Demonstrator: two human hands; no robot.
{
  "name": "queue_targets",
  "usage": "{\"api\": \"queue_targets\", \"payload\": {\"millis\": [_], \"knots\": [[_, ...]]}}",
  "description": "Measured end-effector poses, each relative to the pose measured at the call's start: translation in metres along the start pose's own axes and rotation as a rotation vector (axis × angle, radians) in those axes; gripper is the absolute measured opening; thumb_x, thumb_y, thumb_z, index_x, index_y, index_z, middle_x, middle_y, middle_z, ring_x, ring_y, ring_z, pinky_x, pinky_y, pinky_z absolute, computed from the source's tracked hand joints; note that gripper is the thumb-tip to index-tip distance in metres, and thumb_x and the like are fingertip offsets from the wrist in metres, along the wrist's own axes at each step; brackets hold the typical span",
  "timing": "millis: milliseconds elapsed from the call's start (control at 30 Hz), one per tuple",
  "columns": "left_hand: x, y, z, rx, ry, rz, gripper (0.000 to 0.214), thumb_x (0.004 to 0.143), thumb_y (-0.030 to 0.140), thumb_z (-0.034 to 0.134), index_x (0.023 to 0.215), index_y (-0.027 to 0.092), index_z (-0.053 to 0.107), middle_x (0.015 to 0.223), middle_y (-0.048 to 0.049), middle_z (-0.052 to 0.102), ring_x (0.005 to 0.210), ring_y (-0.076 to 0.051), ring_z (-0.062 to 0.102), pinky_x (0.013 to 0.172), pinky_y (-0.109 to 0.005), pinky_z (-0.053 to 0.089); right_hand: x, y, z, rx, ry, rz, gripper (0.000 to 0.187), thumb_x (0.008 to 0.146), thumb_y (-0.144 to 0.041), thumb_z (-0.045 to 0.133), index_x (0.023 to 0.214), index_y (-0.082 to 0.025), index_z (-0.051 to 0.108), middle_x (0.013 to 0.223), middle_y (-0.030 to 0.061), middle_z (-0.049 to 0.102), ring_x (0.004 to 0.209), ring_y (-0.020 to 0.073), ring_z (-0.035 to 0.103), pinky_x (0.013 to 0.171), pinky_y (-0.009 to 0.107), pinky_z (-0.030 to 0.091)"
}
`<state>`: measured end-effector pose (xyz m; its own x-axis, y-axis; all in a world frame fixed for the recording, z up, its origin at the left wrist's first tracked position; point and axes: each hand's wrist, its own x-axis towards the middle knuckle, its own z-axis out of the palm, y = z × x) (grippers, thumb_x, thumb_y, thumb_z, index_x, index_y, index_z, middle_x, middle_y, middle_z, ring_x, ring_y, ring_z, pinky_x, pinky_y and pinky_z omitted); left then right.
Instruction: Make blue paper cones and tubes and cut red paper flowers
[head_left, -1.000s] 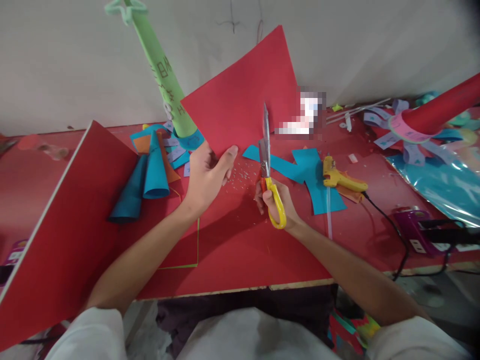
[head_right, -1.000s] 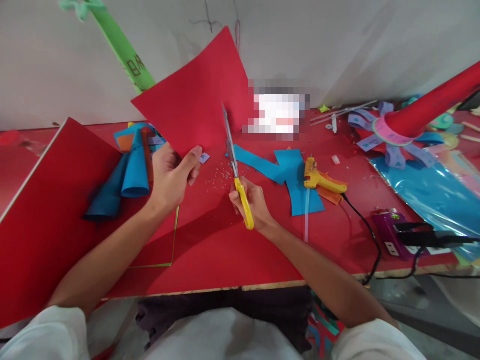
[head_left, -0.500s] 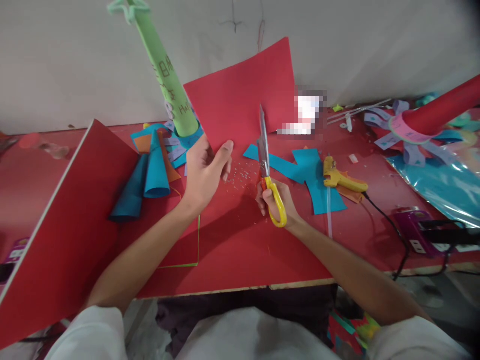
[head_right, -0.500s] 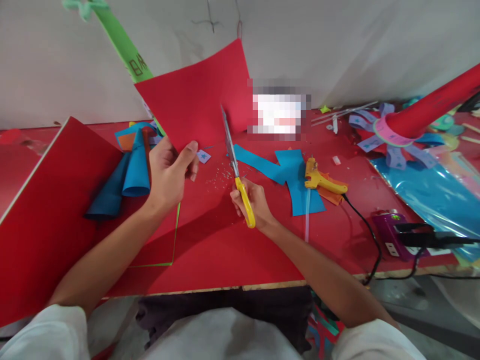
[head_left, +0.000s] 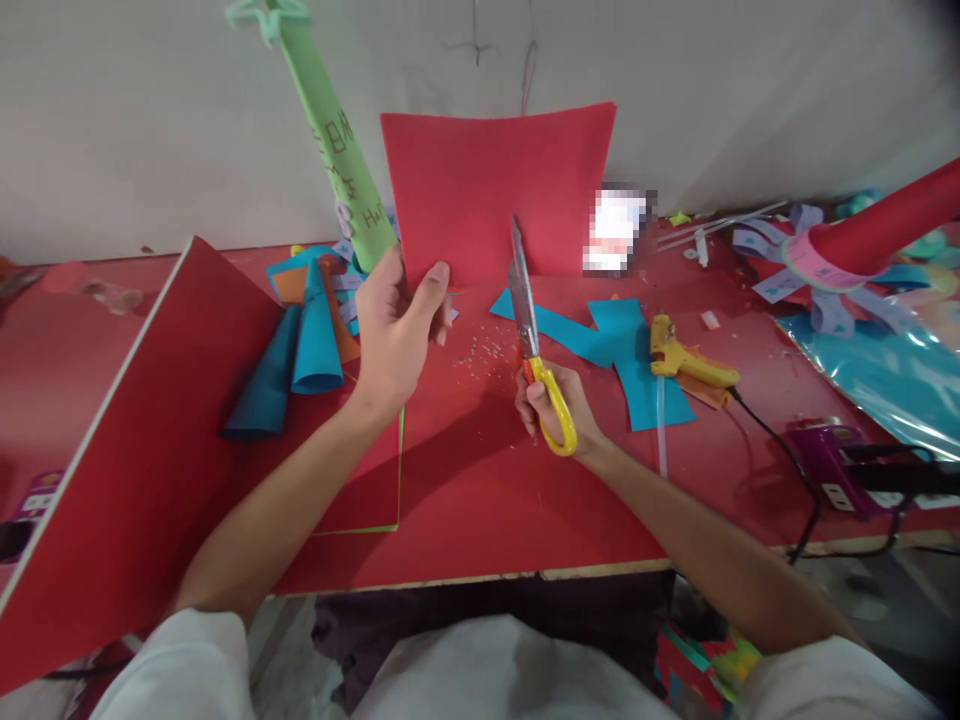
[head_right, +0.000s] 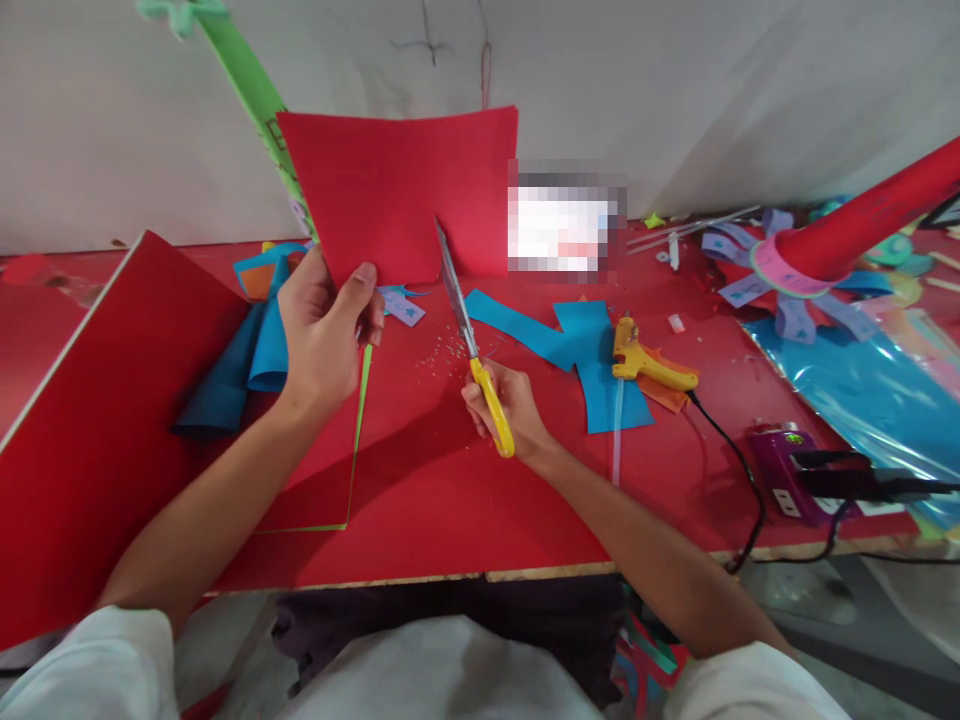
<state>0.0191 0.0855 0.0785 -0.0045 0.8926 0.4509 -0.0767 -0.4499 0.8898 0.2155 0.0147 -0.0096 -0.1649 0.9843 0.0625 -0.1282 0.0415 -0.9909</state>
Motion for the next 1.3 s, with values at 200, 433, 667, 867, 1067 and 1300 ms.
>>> {"api": "queue_targets", "payload": {"millis": [200, 433, 667, 867, 1067, 1300], "knots": [[0.002, 0.004, -0.003, 0.006, 0.022, 0.016, 0.030, 0.096, 0.050, 0.080, 0.090, 0.026, 0.062, 0.058, 0.0065, 0.059, 0.044, -0.009, 0.052, 0.041, -0.024, 0.040, 0.000, 0.005, -0.002, -0.009, 0.002, 0.026, 0.065, 0.083, -0.083, 0.074, 0.076, -0.024, 0.049, 0.047, -0.0091, 0.048, 0.035, 0.0070, 0.043, 0.034, 0.021, 0.035], [0.000, 0.003, -0.003, 0.003, -0.055, -0.006, 0.029, 0.097, 0.049, 0.079, 0.093, 0.026, 0.062, 0.058, 0.0075, 0.063, 0.039, -0.008, 0.051, 0.036, -0.022, 0.038, 0.004, 0.005, 0.004, 0.034, -0.029, 0.019, 0.073, 0.076, -0.095, 0.067, 0.082, -0.024, 0.051, 0.055, -0.0106, 0.043, 0.039, 0.0060, 0.039, 0.037, 0.022, 0.036], [-0.002, 0.003, -0.001, 0.042, -0.170, -0.028, 0.031, 0.097, 0.047, 0.078, 0.089, 0.024, 0.059, 0.054, 0.0093, 0.057, 0.034, -0.007, 0.047, 0.034, -0.020, 0.037, 0.008, 0.010, 0.004, 0.008, -0.027, -0.028, 0.078, 0.076, -0.100, 0.059, 0.091, -0.023, 0.055, 0.064, -0.0070, 0.049, 0.046, 0.0079, 0.042, 0.042, 0.024, 0.037], [0.003, 0.006, -0.005, 0.037, -0.177, -0.062, 0.029, 0.098, 0.039, 0.077, 0.086, 0.023, 0.056, 0.054, 0.0093, 0.056, 0.034, -0.006, 0.044, 0.035, -0.020, 0.034, 0.005, 0.005, -0.002, -0.008, -0.023, -0.047, 0.068, 0.085, -0.090, 0.063, 0.084, -0.023, 0.053, 0.059, -0.0076, 0.047, 0.046, 0.0081, 0.042, 0.043, 0.023, 0.038], [0.006, 0.004, -0.009, 0.042, -0.120, -0.065, 0.035, 0.097, 0.047, 0.079, 0.085, 0.024, 0.055, 0.054, 0.0080, 0.055, 0.040, -0.008, 0.048, 0.038, -0.021, 0.037, 0.006, 0.005, -0.001, 0.025, 0.002, 0.014, 0.070, 0.076, -0.091, 0.072, 0.083, -0.023, 0.053, 0.057, -0.0081, 0.048, 0.045, 0.0074, 0.042, 0.039, 0.021, 0.038], [0.009, 0.006, -0.011, 0.035, -0.092, -0.048, 0.040, 0.097, 0.053, 0.077, 0.085, 0.023, 0.054, 0.052, 0.0073, 0.053, 0.038, -0.006, 0.042, 0.038, -0.022, 0.034, 0.006, 0.003, -0.002, 0.013, 0.024, 0.044, 0.069, 0.073, -0.087, 0.079, 0.079, -0.024, 0.052, 0.053, -0.0087, 0.048, 0.040, 0.0071, 0.042, 0.036, 0.022, 0.035]]}}
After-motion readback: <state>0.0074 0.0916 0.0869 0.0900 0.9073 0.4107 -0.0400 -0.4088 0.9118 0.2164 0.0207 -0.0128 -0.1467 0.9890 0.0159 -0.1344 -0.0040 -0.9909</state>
